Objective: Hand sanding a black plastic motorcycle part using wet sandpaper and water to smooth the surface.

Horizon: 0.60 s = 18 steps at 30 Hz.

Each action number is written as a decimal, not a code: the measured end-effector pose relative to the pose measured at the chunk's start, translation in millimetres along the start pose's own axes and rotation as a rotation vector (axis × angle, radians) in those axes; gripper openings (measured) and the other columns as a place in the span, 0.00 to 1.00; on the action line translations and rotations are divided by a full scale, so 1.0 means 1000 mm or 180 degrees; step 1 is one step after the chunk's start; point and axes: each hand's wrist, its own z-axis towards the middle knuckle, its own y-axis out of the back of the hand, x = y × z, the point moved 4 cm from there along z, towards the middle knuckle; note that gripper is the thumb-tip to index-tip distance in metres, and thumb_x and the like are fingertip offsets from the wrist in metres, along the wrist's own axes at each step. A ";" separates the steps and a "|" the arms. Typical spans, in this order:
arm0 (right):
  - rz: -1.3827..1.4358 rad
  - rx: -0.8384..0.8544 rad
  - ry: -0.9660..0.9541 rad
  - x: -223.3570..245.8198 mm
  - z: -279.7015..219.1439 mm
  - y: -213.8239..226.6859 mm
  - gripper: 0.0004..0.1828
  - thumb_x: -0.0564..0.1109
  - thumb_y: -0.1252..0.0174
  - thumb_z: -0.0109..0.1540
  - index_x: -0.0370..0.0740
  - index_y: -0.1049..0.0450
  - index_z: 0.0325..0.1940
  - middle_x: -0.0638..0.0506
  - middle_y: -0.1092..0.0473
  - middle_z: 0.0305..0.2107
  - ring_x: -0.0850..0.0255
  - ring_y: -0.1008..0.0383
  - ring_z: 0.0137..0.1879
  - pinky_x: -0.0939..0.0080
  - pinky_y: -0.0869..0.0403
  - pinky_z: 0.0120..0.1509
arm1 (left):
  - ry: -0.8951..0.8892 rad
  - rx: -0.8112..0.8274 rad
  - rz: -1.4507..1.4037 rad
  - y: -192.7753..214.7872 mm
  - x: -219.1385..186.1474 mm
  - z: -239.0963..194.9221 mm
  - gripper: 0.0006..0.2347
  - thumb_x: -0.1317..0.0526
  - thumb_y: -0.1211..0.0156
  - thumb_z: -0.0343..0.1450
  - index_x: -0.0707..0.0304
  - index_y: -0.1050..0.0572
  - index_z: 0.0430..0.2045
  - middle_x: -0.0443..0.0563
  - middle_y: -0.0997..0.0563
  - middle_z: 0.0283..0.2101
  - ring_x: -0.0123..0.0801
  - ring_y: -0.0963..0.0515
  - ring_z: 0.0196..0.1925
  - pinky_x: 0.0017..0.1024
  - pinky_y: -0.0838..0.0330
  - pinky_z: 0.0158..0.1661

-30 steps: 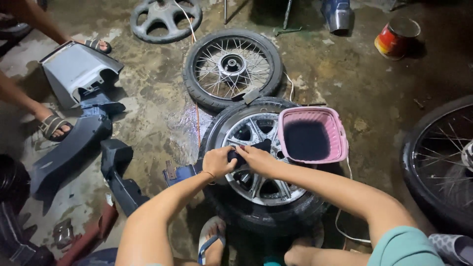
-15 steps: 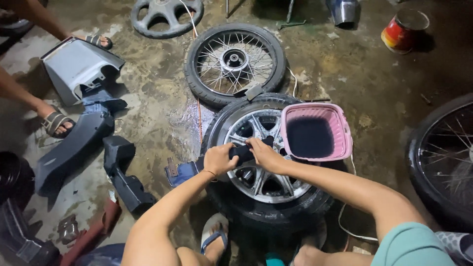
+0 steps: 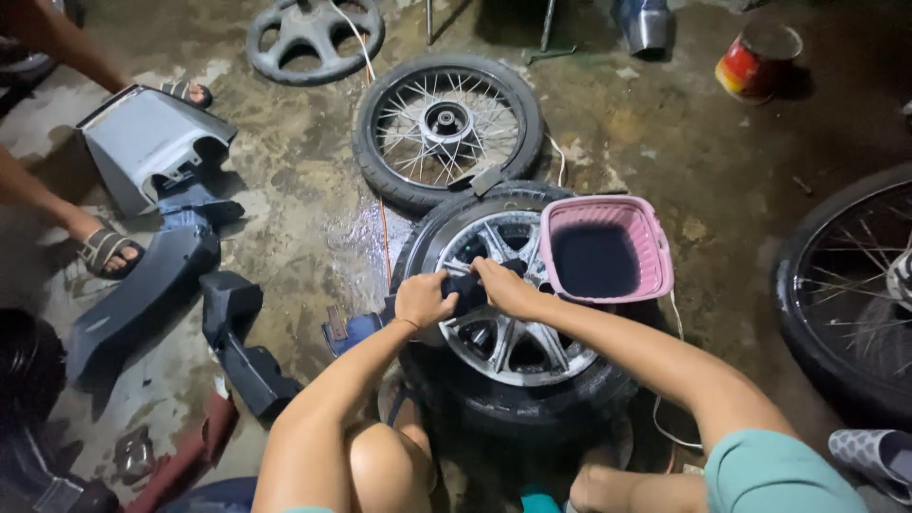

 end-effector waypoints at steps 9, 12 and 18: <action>0.0167 0.0163 -0.0326 0.011 -0.011 -0.001 0.16 0.38 0.50 0.65 0.40 0.41 0.57 0.39 0.32 0.39 0.35 0.23 0.46 0.39 0.22 0.46 | -0.0013 0.0207 -0.0191 -0.001 -0.004 -0.006 0.17 0.44 0.41 0.63 0.51 0.22 0.39 0.57 0.16 0.28 0.54 0.14 0.34 0.45 0.20 0.36; -0.0283 0.0241 -0.0325 0.011 -0.006 -0.008 0.26 0.32 0.42 0.58 0.39 0.42 0.57 0.40 0.34 0.40 0.37 0.22 0.42 0.43 0.20 0.46 | 0.0151 0.0359 -0.0337 0.003 -0.002 -0.004 0.19 0.43 0.40 0.63 0.49 0.22 0.41 0.57 0.16 0.30 0.54 0.14 0.36 0.45 0.20 0.38; -0.0426 0.0285 -0.0387 0.006 0.003 -0.014 0.29 0.29 0.41 0.56 0.36 0.41 0.59 0.39 0.33 0.41 0.37 0.21 0.44 0.43 0.20 0.47 | 0.0139 0.0525 -0.0344 0.009 -0.001 0.004 0.18 0.44 0.43 0.66 0.49 0.23 0.43 0.58 0.15 0.34 0.55 0.14 0.39 0.47 0.21 0.42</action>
